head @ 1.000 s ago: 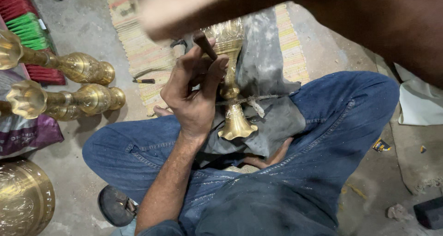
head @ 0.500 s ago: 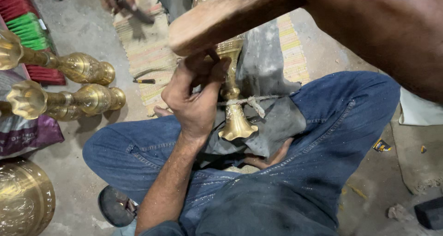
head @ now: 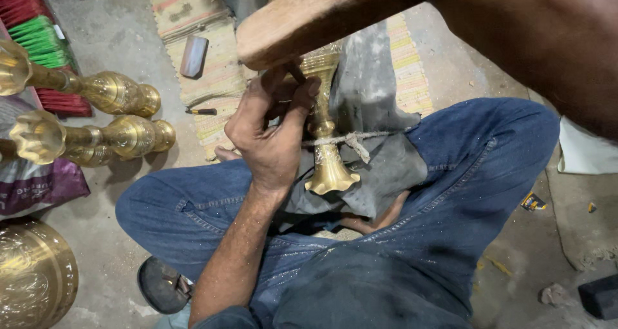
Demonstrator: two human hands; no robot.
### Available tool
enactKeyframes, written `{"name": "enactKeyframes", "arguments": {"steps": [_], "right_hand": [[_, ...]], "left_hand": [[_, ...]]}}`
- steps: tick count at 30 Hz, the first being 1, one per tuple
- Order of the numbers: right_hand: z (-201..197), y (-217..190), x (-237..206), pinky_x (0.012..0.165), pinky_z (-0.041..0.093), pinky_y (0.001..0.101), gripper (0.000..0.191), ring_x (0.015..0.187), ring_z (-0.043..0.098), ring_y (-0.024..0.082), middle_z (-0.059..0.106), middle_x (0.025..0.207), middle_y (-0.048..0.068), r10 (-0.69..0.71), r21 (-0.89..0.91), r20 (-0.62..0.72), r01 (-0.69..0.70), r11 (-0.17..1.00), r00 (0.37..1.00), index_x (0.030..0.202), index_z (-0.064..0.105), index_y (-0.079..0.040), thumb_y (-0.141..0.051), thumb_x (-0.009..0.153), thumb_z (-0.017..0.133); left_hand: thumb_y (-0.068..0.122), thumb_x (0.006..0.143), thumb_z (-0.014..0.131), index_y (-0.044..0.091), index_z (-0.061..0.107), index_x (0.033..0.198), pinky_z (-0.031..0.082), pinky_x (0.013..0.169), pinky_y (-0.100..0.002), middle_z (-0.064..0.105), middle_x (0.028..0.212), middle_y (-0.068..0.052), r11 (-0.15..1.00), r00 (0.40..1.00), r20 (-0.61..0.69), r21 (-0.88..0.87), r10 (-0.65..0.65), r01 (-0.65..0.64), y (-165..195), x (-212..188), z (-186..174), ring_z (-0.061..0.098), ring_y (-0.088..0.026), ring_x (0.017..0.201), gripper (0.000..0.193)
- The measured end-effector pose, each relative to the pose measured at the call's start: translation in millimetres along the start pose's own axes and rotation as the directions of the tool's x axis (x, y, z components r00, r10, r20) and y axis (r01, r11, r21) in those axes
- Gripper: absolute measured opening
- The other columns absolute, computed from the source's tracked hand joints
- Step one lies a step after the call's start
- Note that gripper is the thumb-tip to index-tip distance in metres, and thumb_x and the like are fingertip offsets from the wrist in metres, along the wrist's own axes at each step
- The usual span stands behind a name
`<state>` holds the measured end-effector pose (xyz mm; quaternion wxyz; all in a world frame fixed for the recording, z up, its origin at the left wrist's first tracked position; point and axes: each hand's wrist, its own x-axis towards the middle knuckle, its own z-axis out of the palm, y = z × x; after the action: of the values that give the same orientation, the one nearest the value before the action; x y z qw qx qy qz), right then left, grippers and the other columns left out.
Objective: The person sits cross-legged on the floor with a brass vase held on a cloth pad on their lap. They hold a steel punch against the vase surface and strike it with a wooden mallet, working the patterned area, then untie the rope around the vase and hand it to another person.
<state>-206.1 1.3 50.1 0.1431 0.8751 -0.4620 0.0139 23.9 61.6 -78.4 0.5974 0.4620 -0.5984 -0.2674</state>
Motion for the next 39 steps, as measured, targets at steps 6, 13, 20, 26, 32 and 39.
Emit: {"name": "enactKeyframes", "arguments": {"steps": [6, 13, 20, 26, 32, 39], "right_hand": [[0.1, 0.3, 1.0, 0.053, 0.055, 0.0367, 0.029, 0.059, 0.068, 0.025, 0.072, 0.077, 0.015, -0.001, -0.008, -0.007, 0.001, 1.000, 1.000, 0.115, 0.074, -0.002, -0.029, 0.102, 0.073], [-1.1, -3.5, 2.1, 0.053, 0.055, 0.0369, 0.030, 0.059, 0.068, 0.026, 0.072, 0.077, 0.015, -0.003, -0.006, -0.001, 0.003, 1.000, 1.000, 0.115, 0.074, -0.003, -0.029, 0.102, 0.073], [-3.0, -5.6, -0.3, 0.053, 0.055, 0.0370, 0.030, 0.060, 0.068, 0.026, 0.072, 0.078, 0.015, -0.004, -0.005, -0.001, 0.004, 1.000, 1.000, 0.115, 0.074, -0.003, -0.029, 0.102, 0.074], [-1.1, -4.1, 2.0, 0.053, 0.055, 0.0372, 0.030, 0.060, 0.068, 0.026, 0.072, 0.078, 0.015, -0.011, -0.012, 0.003, 0.011, 1.000, 1.000, 0.115, 0.074, -0.003, -0.030, 0.101, 0.074], [-3.0, -4.4, 2.7, 0.053, 0.056, 0.0373, 0.031, 0.060, 0.068, 0.026, 0.072, 0.078, 0.015, -0.016, -0.013, 0.010, 0.017, 1.000, 1.000, 0.115, 0.074, -0.003, -0.030, 0.101, 0.074], [-4.8, -4.2, 6.7, 0.053, 0.056, 0.0375, 0.031, 0.060, 0.068, 0.026, 0.072, 0.078, 0.015, -0.024, -0.024, 0.010, 0.024, 0.999, 1.000, 0.115, 0.074, -0.003, -0.030, 0.101, 0.075]], "left_hand": [[-0.001, 0.100, 0.080, 0.002, 0.064, 0.136, 0.064, 0.072, -0.022, 0.079, 0.098, -0.007, 1.000, 1.000, -0.010, -0.015, -0.007, 0.007, 0.0, 0.0, 1.1, 0.078, -0.011, 0.082, 0.039], [0.000, 0.102, 0.079, 0.002, 0.063, 0.138, 0.065, 0.074, -0.022, 0.079, 0.105, -0.008, 0.999, 1.000, -0.005, -0.044, 0.024, -0.024, -1.5, 1.1, 0.6, 0.077, -0.010, 0.083, 0.039], [0.003, 0.105, 0.079, 0.005, 0.063, 0.134, 0.064, 0.072, -0.021, 0.079, 0.101, -0.004, 0.999, 1.000, 0.008, -0.049, 0.012, -0.012, -6.0, -1.6, 0.2, 0.077, -0.008, 0.083, 0.033], [0.004, 0.103, 0.078, 0.005, 0.063, 0.136, 0.064, 0.067, -0.017, 0.079, 0.103, -0.004, 0.998, 1.000, 0.011, -0.050, 0.029, -0.028, -8.2, -0.9, -0.1, 0.077, -0.006, 0.081, 0.036], [0.002, 0.103, 0.080, 0.002, 0.065, 0.133, 0.063, 0.071, -0.019, 0.078, 0.101, -0.006, 0.994, 0.998, 0.001, -0.087, -0.059, 0.059, -1.6, -1.0, -0.4, 0.076, -0.008, 0.083, 0.033], [0.001, 0.102, 0.079, 0.001, 0.065, 0.130, 0.065, 0.073, -0.020, 0.079, 0.101, -0.006, 0.997, 0.999, 0.000, -0.066, -0.045, 0.045, -2.0, -0.5, -2.5, 0.077, -0.009, 0.084, 0.031]]}}
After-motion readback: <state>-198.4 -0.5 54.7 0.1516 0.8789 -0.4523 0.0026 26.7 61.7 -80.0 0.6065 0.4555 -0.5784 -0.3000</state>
